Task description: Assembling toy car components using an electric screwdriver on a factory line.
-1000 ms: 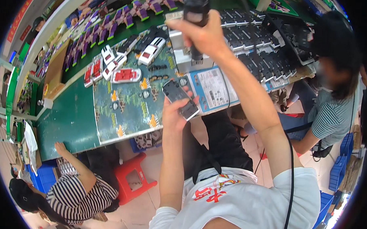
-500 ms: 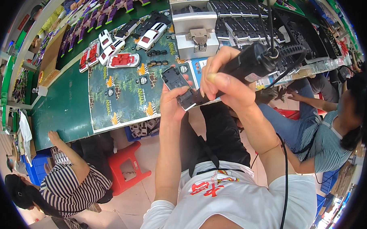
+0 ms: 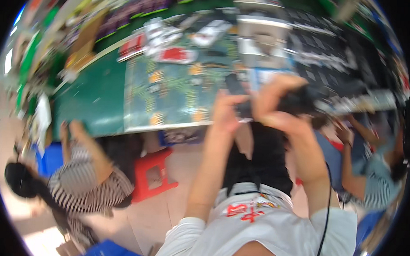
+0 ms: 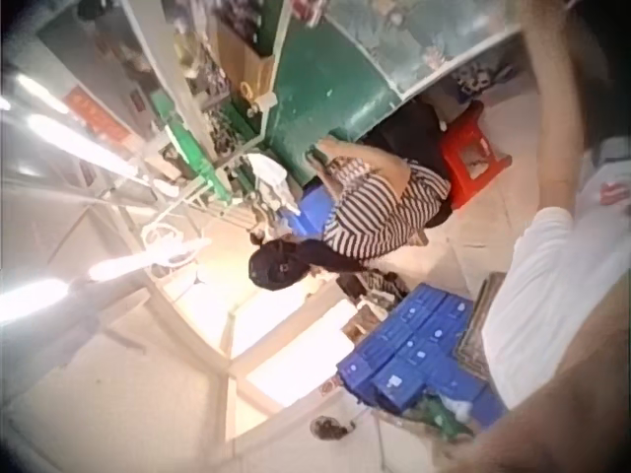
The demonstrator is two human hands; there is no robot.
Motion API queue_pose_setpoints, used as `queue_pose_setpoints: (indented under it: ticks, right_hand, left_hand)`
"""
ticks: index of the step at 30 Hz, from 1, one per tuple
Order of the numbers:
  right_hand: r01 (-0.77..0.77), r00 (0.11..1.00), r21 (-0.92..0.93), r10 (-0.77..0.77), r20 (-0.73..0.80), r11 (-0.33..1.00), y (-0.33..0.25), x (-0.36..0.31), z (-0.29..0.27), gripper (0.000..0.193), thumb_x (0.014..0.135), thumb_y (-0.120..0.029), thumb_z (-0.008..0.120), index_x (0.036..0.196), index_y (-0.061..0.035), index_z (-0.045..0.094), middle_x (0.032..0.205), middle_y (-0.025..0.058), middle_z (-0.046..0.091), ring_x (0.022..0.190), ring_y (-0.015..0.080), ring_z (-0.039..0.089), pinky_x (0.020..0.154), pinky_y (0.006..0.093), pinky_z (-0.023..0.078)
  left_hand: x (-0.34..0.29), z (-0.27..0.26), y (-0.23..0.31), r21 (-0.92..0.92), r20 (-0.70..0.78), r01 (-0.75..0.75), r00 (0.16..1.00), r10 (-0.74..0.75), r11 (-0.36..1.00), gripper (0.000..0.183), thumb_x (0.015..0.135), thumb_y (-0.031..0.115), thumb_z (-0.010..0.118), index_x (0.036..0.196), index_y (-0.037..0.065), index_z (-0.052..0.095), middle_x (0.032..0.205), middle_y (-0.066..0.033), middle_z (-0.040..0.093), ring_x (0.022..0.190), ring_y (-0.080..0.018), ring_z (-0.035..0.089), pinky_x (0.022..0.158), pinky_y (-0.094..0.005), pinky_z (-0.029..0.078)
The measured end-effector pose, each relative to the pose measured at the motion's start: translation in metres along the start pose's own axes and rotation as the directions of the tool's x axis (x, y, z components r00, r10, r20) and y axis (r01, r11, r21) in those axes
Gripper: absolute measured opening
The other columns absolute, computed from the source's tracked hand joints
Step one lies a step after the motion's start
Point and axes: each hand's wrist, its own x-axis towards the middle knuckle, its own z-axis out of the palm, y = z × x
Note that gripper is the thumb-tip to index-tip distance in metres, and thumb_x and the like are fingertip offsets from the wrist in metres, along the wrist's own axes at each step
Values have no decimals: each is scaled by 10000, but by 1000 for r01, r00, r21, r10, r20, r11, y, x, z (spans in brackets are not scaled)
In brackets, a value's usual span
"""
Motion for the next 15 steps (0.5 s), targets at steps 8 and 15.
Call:
queue_pose_setpoints:
  ticks: [8,15]
  right_hand:
    - [128,991,163,-134,29,978,14,-27,-38,384,855,-348,674,860,-50,433,624,36,457,477,128,424,485,258,382]
    - [70,992,237,-92,84,969,21,-18,-28,315,885,-288,622,863,-43,426,639,62,429,513,149,402,516,284,345]
  left_hand:
    - [26,23,-40,-87,77,-178,980,184,980,515,639,-135,605,1113,59,547,965,-101,600,812,-237,645,616,-398,557]
    - [23,6,-30,-74,6,-221,975,222,972,455,653,-118,605,1073,45,539,942,-109,595,792,-244,638,626,-402,543]
